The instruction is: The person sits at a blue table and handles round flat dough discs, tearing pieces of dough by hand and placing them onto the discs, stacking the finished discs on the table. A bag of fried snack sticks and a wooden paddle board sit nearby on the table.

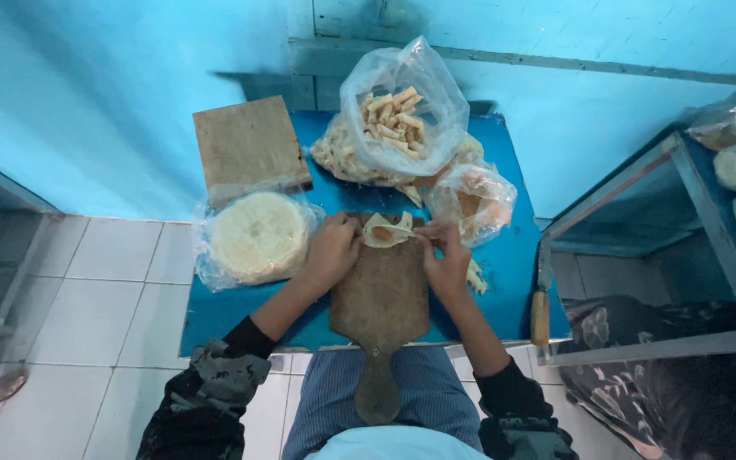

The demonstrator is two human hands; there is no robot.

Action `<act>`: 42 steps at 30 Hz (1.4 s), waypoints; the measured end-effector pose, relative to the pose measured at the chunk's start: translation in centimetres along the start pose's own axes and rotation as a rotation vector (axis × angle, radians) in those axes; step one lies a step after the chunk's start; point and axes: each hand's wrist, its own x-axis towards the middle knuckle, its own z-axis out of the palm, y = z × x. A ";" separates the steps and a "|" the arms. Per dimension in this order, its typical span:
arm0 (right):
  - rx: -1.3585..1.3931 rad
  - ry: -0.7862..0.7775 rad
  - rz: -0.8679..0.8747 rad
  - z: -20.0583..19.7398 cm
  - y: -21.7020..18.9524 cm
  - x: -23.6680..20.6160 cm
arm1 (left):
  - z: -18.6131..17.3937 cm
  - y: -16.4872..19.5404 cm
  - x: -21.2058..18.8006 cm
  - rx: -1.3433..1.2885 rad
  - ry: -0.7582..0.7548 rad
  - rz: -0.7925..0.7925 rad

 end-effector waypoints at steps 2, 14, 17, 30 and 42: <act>-0.015 -0.002 -0.040 -0.1 0.0 -0.2 | 0.0 0.0 0.1 -0.009 0.015 0.042; -0.099 0.019 -0.133 -0.4 0.8 -0.5 | 0.5 0.4 1.2 -0.138 0.017 0.056; 0.050 0.088 0.020 -0.4 1.3 -0.2 | 0.5 0.4 1.3 -0.240 -0.008 0.018; -0.393 0.426 0.001 -9.4 1.5 3.6 | 1.7 0.4 1.3 -0.410 -0.040 0.059; -0.396 -0.402 -0.090 -0.8 -2.1 0.3 | 2.3 0.2 0.8 -0.389 -0.014 0.189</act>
